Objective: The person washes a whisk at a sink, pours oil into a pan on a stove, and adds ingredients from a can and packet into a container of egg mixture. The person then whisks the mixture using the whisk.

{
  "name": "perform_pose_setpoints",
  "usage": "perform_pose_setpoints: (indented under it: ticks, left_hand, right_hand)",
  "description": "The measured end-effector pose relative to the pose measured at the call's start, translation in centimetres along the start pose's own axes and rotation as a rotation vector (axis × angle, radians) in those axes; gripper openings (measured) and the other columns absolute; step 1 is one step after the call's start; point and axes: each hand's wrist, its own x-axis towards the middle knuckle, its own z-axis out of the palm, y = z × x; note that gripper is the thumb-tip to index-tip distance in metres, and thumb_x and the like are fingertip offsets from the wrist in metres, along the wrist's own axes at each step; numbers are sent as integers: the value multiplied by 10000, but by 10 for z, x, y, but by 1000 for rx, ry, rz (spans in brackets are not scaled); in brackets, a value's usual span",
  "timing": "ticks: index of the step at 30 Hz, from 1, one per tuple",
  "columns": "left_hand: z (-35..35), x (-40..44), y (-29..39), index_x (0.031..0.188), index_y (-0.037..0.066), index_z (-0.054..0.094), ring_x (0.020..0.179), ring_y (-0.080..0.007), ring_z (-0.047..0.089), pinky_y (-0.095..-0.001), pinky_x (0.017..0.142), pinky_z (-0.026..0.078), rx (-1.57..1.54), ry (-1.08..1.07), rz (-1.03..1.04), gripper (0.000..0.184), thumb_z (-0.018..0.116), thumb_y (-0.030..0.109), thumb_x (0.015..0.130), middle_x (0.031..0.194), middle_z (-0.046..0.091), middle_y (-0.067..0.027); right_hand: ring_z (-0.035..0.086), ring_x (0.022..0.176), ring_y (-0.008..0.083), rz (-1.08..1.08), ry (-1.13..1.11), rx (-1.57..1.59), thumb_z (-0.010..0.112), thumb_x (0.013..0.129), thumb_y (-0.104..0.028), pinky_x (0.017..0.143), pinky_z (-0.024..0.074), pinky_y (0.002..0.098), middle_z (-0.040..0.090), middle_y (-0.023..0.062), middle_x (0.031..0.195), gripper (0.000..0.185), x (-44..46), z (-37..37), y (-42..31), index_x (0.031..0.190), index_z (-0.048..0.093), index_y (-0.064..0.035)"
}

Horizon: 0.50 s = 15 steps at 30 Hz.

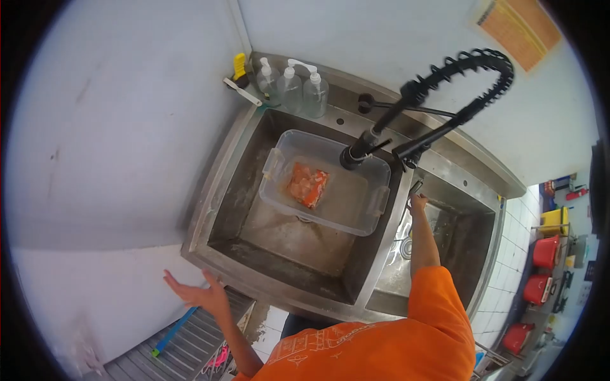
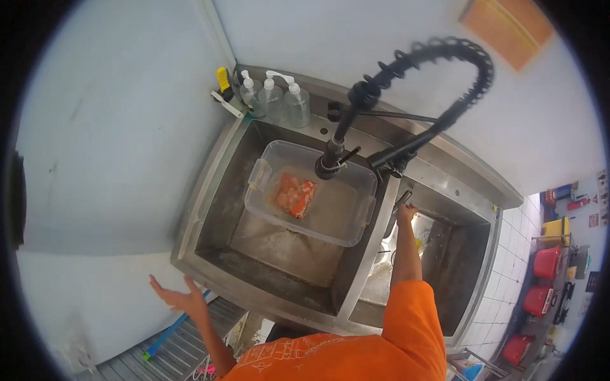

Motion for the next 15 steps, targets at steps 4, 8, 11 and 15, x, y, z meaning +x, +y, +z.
perform_pose_setpoints:
  ticks: [4,8,11,15]
  left_hand:
    - [33,8,8,1423,-18,314,1353,-344,333,-438,1114,206,-168,-33,85,643,589,208,888,1451,373,-194]
    - [79,8,59,1281,17,510,1253,-322,456,-411,1054,321,-397,-396,102,418,581,125,884,1348,498,-168]
    - [113,-12,97,1149,70,624,1130,-295,570,-395,966,421,-589,-673,263,282,590,102,870,1227,598,-144]
    - [129,-53,159,1156,69,617,1093,-322,594,-401,949,440,-809,-1095,481,301,612,102,857,1203,621,-115]
  right_hand:
    - [622,918,302,-125,156,-219,725,746,-208,798,497,469,624,145,1044,457,25,35,24,1125,524,-48]
    - [651,905,306,-416,55,-386,755,733,-308,827,488,409,675,165,987,466,18,11,32,1055,593,-14]
    - [635,850,187,-689,187,-124,651,899,-179,745,503,308,644,96,1014,257,-92,-37,-48,1109,589,-44]
    - [570,946,172,-974,274,222,590,938,-116,800,478,291,597,96,968,237,-222,-90,-135,1134,533,3]
